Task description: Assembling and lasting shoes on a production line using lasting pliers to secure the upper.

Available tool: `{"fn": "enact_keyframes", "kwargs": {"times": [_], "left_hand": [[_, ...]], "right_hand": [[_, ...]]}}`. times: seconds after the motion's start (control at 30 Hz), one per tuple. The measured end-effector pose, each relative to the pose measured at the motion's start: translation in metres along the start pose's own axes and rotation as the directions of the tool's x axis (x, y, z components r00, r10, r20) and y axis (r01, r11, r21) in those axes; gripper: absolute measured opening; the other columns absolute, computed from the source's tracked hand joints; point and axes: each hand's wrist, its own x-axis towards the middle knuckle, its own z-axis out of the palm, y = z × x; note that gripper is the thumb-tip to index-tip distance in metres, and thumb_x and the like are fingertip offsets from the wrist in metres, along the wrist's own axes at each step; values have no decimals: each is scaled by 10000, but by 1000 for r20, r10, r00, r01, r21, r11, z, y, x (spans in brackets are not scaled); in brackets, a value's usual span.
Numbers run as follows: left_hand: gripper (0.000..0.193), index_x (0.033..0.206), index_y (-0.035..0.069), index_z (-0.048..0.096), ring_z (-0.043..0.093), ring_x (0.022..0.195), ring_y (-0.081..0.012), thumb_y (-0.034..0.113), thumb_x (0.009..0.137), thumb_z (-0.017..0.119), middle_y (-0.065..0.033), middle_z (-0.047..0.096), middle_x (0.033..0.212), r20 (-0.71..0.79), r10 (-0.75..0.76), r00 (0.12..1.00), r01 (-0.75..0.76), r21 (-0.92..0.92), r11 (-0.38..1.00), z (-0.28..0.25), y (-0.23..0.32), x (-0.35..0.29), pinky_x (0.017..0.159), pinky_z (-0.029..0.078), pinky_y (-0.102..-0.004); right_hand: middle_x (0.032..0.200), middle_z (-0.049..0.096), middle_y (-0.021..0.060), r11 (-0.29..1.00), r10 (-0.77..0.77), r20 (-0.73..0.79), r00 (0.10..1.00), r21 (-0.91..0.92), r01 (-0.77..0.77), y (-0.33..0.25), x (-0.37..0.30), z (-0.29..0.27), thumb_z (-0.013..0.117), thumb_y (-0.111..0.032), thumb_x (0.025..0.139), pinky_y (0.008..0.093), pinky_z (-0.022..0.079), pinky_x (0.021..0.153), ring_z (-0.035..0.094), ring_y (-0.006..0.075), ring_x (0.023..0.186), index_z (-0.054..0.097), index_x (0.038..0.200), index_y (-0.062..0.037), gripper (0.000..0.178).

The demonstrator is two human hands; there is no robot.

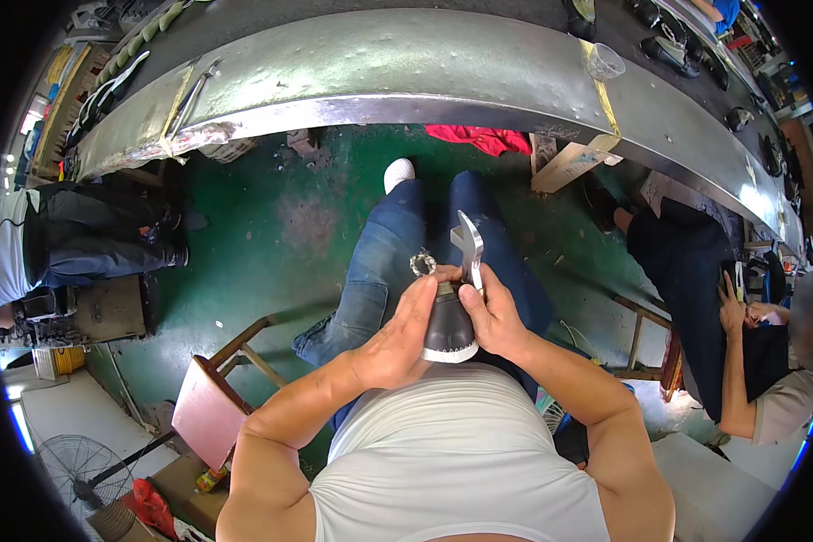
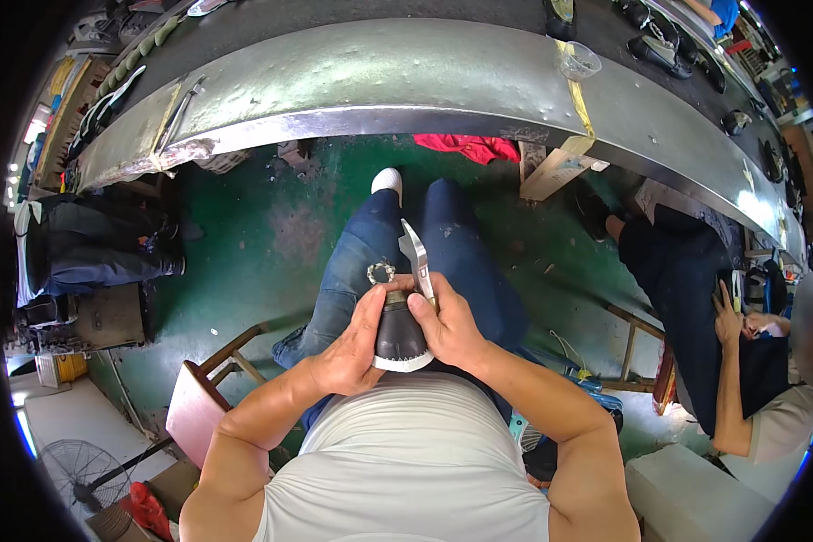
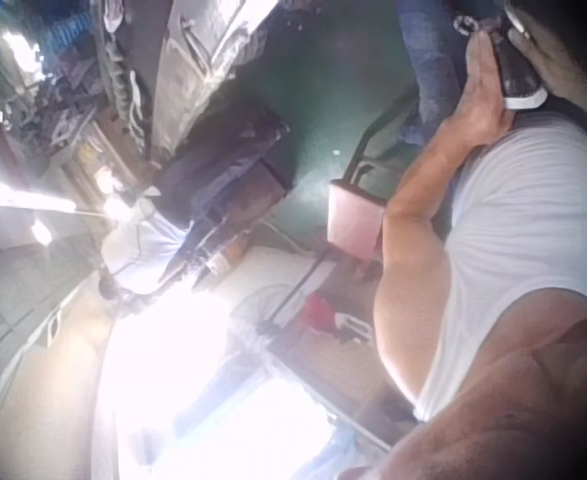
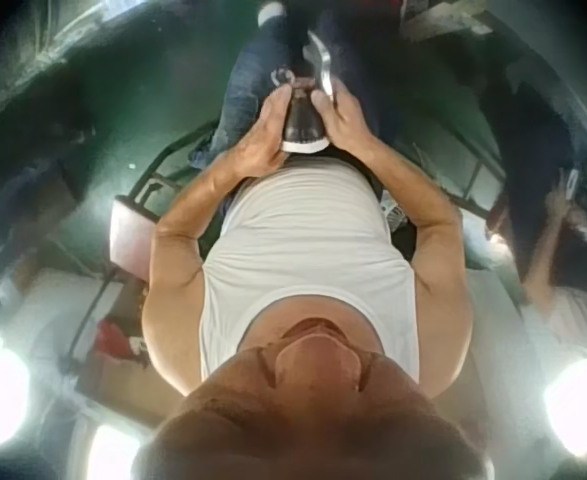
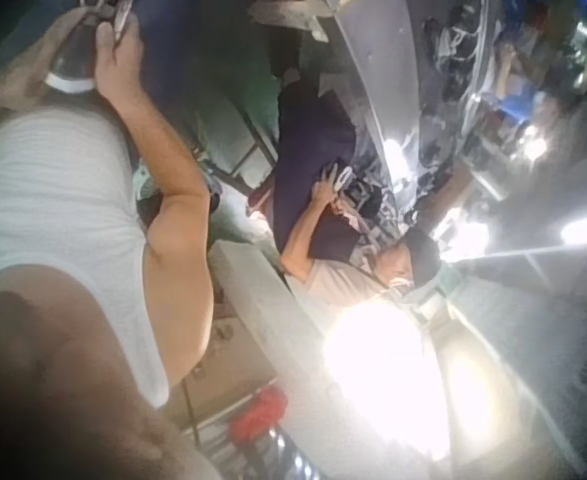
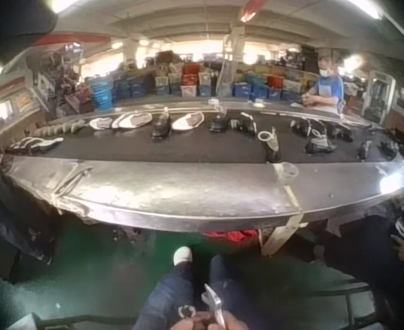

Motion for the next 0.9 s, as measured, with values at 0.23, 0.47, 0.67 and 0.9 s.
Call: {"fn": "enact_keyframes", "kwargs": {"times": [0.23,0.47,0.67,0.9], "left_hand": [[1091,1537,-95,-64,274,1415,-511,-75,730,670,-358,227,1533,105,-41,994,31,99,995,-6,-2,-2,1184,212,-536],[1104,1546,-52,-75,293,1404,-501,-77,733,672,-345,209,1554,128,-141,982,119,166,979,-5,-2,-4,1156,243,-551],[1116,1542,-36,-111,265,1417,-494,-46,760,685,-335,175,1569,166,-193,967,161,188,969,-6,-1,-1,1159,229,-555],[1157,1546,-45,-108,223,1448,-437,179,829,772,-291,188,1565,125,-264,956,262,27,965,-2,3,5,1185,196,-500]], "right_hand": [[1154,680,155,998,56,-11,998,-29,-56,-4,2,-3,510,-281,1053,348,481,974,654,247,1093,526,1205,27,343],[1044,694,139,986,151,-13,988,-64,-151,-7,9,-7,541,-246,1040,339,510,883,675,222,986,556,1170,12,289],[1010,693,147,985,160,-7,987,-69,-160,-5,12,-9,550,-238,1036,342,512,857,676,227,958,562,1145,0,262],[1026,692,146,986,152,-27,988,-59,-153,4,18,-11,543,-280,1039,351,510,865,675,245,956,567,1140,-4,295]]}}
